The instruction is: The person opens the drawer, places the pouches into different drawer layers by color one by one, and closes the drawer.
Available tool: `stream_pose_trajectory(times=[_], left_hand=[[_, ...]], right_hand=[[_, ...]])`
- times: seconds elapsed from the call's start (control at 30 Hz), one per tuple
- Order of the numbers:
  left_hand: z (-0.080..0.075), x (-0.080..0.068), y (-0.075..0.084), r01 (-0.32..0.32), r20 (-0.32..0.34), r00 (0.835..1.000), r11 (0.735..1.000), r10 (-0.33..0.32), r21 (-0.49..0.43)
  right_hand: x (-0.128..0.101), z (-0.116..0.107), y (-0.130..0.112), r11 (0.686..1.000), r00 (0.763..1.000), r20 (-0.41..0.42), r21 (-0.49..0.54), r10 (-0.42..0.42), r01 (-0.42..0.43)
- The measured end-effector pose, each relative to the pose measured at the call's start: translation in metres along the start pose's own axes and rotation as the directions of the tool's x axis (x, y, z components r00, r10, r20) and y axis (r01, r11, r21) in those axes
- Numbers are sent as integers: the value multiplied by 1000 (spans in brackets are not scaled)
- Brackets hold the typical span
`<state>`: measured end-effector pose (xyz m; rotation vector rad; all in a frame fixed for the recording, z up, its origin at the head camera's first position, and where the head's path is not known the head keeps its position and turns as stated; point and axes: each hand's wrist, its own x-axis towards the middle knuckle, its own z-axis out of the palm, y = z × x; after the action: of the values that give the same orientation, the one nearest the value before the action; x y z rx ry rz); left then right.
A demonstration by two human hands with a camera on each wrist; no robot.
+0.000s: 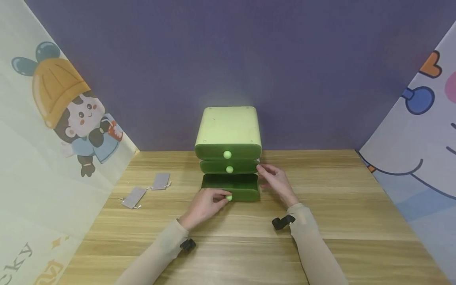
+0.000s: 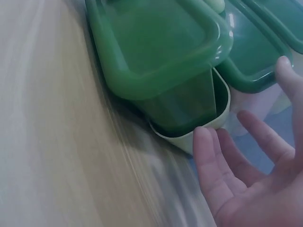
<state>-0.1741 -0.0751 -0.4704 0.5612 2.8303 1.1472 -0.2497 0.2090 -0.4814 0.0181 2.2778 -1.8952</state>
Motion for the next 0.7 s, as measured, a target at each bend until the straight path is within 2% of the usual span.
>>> stream_pose_trajectory(times=[0.13, 0.37, 0.7], left_hand=[[2, -1, 2, 2, -29, 1000, 1000, -2, -9], [2, -6, 5, 14, -28, 1000, 1000, -13, 13], [6, -11, 9, -30, -37, 999, 997, 32, 77]], right_hand=[[-1, -2, -1, 1000, 1000, 13, 7, 4, -4], [-3, -3, -1, 999, 1000, 30, 35, -8, 7], [-2, -6, 0, 999, 998, 53, 48, -17, 15]])
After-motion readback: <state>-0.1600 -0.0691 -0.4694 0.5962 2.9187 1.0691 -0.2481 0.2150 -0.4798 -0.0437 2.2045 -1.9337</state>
